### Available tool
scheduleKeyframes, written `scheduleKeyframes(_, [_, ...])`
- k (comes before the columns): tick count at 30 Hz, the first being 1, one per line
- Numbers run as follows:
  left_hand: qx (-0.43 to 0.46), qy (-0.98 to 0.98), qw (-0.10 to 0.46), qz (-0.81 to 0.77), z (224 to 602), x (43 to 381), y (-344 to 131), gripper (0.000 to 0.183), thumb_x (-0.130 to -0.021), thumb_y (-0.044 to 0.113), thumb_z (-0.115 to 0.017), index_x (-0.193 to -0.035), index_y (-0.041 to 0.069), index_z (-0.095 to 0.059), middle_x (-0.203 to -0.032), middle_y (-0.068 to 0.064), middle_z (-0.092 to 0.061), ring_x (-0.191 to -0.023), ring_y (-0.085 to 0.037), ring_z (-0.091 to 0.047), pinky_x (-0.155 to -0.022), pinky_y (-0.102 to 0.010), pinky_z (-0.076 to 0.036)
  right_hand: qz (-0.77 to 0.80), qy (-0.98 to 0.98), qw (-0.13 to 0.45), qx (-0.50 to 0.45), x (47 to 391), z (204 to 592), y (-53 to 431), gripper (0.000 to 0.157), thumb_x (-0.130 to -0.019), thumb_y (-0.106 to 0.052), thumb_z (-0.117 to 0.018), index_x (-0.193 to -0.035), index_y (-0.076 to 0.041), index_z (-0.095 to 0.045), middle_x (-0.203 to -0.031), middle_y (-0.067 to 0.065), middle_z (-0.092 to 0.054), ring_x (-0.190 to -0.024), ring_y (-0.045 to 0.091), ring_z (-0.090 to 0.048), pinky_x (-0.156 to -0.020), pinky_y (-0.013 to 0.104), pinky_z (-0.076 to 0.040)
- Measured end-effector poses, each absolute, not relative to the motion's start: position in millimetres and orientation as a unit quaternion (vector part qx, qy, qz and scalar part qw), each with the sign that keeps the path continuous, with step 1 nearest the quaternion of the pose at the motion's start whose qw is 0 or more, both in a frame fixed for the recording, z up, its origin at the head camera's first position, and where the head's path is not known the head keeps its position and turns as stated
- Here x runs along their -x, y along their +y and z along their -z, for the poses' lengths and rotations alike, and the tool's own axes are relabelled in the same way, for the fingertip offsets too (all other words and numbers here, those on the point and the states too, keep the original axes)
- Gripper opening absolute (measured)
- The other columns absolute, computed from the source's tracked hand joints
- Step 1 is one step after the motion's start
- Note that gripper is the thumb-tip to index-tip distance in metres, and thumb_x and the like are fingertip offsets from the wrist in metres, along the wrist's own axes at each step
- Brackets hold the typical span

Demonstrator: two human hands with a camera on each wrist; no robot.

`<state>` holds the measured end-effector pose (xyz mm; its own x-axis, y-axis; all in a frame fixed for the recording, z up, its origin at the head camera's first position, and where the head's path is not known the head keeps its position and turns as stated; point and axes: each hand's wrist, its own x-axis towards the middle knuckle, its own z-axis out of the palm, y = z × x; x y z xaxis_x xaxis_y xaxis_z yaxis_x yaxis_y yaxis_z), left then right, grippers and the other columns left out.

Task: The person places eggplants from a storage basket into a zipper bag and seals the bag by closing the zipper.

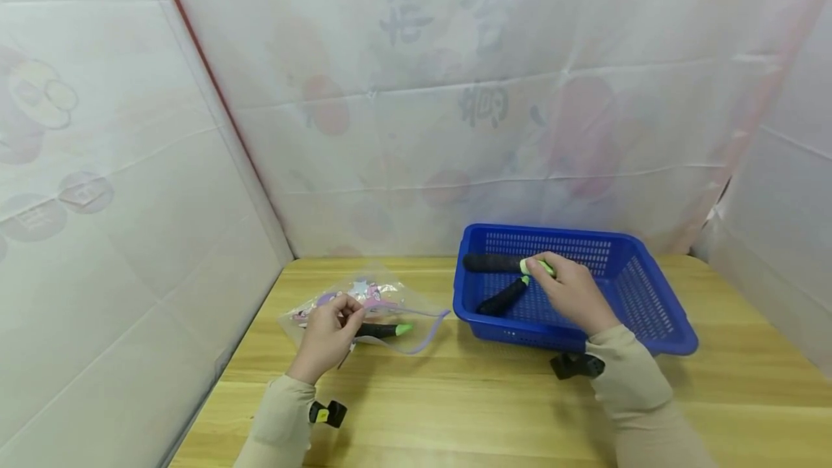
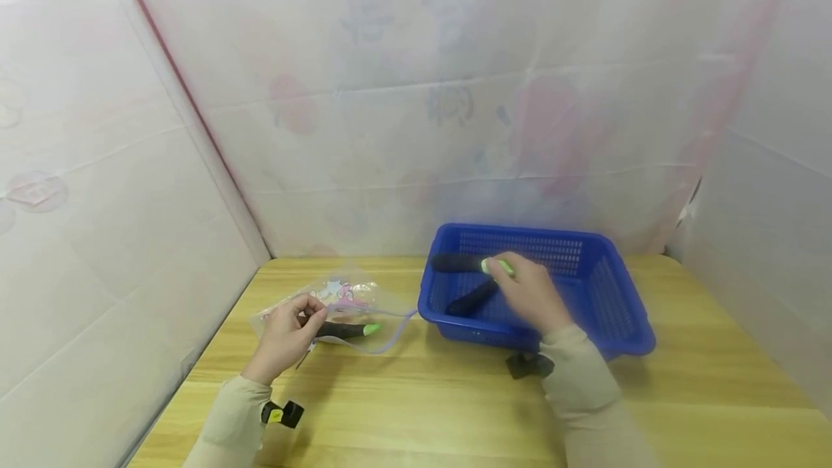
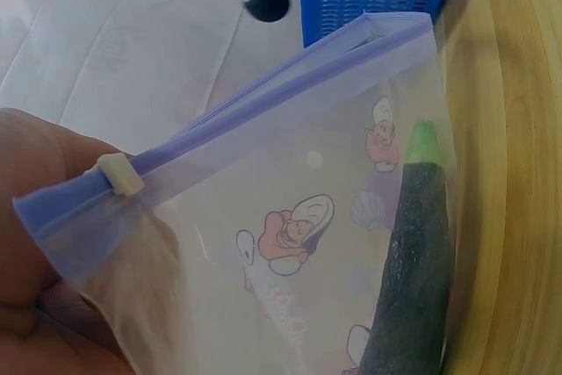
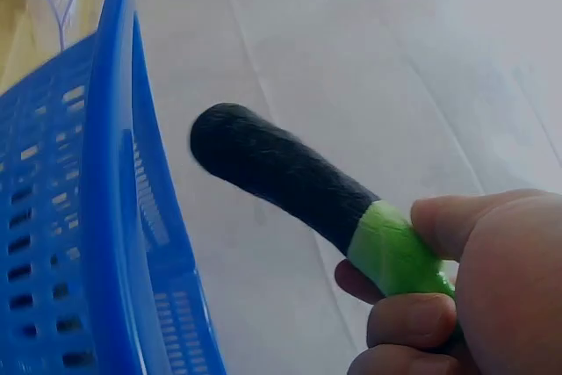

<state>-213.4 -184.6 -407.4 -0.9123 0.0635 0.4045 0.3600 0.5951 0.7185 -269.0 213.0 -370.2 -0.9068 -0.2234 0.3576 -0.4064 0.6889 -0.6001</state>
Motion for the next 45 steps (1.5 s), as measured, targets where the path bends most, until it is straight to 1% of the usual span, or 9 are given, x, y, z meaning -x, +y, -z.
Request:
scheduleKeyframes(9, [0.121, -0.878, 0.182, 0.426, 404.8, 210.8, -187.2, 0.011, -0.094, 0.011, -0.062, -0.084, 0.014, -0.064, -0.071, 0.004, -0.056, -0.051, -0.012, -0.045, -0.048, -0.025, -0.04, -0.378, -0.887, 0.161, -0.213, 255.4, 361.1, 193.1, 0.035, -0.103, -0.04, -0.042, -0.121, -0.016, -0.06, -0.078, 0.002, -0.055, -0.052, 0.017, -0.039, -0.05, 0.031, -0.036])
scheduleKeyframes(17, [0.124, -0.879, 0.183, 0.423, 403.0, 210.4, -186.5, 0.01, -0.095, 0.011, -0.062, -0.085, 0.009, -0.064, -0.071, 0.004, -0.055, -0.048, -0.01, -0.044, -0.047, -0.025, -0.04, -0.383, -0.87, 0.138, -0.279, 235.1, 353.0, 172.7, 0.032, -0.105, -0.03, -0.04, -0.13, -0.015, -0.052, -0.081, 0.0, -0.052, -0.052, 0.013, -0.039, -0.051, 0.029, -0.038])
scheduleKeyframes(20, [0.127, -0.877, 0.185, 0.425, 401.1, 211.0, -186.5, 0.01, -0.095, 0.011, -0.061, -0.085, 0.011, -0.064, -0.071, 0.004, -0.055, -0.046, -0.01, -0.043, -0.046, -0.025, -0.039, -0.377, -0.867, 0.13, -0.299, 232.3, 351.9, 166.7, 0.035, -0.106, -0.028, -0.037, -0.135, -0.013, -0.048, -0.093, 0.0, -0.055, -0.062, 0.013, -0.045, -0.058, 0.03, -0.04])
scheduleKeyframes(24, [0.125, -0.877, 0.182, 0.427, 401.4, 209.9, -186.6, 0.011, -0.095, 0.011, -0.061, -0.084, 0.014, -0.063, -0.07, 0.004, -0.055, -0.045, -0.01, -0.042, -0.045, -0.025, -0.039, -0.363, -0.867, 0.125, -0.318, 228.6, 353.1, 160.1, 0.037, -0.107, -0.025, -0.034, -0.139, -0.011, -0.044, -0.121, 0.001, -0.055, -0.082, 0.013, -0.049, -0.07, 0.033, -0.041])
scheduleKeyframes(29, [0.122, -0.879, 0.179, 0.425, 403.2, 205.8, -188.1, 0.01, -0.094, 0.011, -0.062, -0.085, 0.011, -0.063, -0.069, 0.004, -0.054, -0.046, -0.009, -0.043, -0.045, -0.025, -0.039, -0.367, -0.862, 0.099, -0.335, 219.5, 359.0, 148.3, 0.036, -0.107, -0.025, -0.034, -0.14, -0.014, -0.044, -0.117, -0.003, -0.056, -0.08, 0.009, -0.051, -0.071, 0.032, -0.043])
scheduleKeyframes(31, [0.125, -0.878, 0.183, 0.424, 403.2, 205.0, -187.9, 0.01, -0.094, 0.01, -0.062, -0.084, 0.011, -0.063, -0.069, 0.004, -0.055, -0.045, -0.009, -0.042, -0.045, -0.024, -0.038, -0.375, -0.857, 0.084, -0.343, 216.2, 361.9, 142.3, 0.036, -0.106, -0.026, -0.034, -0.139, -0.015, -0.045, -0.102, -0.005, -0.057, -0.072, 0.007, -0.05, -0.067, 0.03, -0.043])
scheduleKeyframes(35, [0.128, -0.878, 0.188, 0.422, 402.5, 204.9, -186.4, 0.01, -0.094, 0.011, -0.063, -0.084, 0.013, -0.063, -0.069, 0.005, -0.055, -0.045, -0.009, -0.042, -0.045, -0.025, -0.038, -0.379, -0.85, 0.057, -0.362, 213.1, 366.3, 131.9, 0.037, -0.106, -0.027, -0.035, -0.139, -0.013, -0.046, -0.087, -0.007, -0.054, -0.064, 0.007, -0.046, -0.062, 0.026, -0.043])
scheduleKeyframes(40, [0.128, -0.88, 0.191, 0.415, 401.1, 205.2, -185.0, 0.011, -0.094, 0.011, -0.063, -0.084, 0.015, -0.063, -0.07, 0.005, -0.054, -0.046, -0.009, -0.042, -0.046, -0.025, -0.039, -0.375, -0.851, 0.059, -0.364, 212.2, 369.2, 126.6, 0.038, -0.106, -0.026, -0.037, -0.139, -0.01, -0.047, -0.092, -0.007, -0.055, -0.067, 0.006, -0.046, -0.061, 0.026, -0.042])
scheduleKeyframes(45, [0.124, -0.883, 0.186, 0.413, 402.9, 202.9, -185.6, 0.011, -0.094, 0.011, -0.062, -0.084, 0.015, -0.062, -0.069, 0.004, -0.054, -0.046, -0.009, -0.042, -0.046, -0.025, -0.039, -0.373, -0.854, 0.051, -0.36, 211.1, 372.7, 126.5, 0.038, -0.106, -0.029, -0.037, -0.139, -0.015, -0.047, -0.081, -0.004, -0.052, -0.059, 0.006, -0.043, -0.058, 0.025, -0.041])
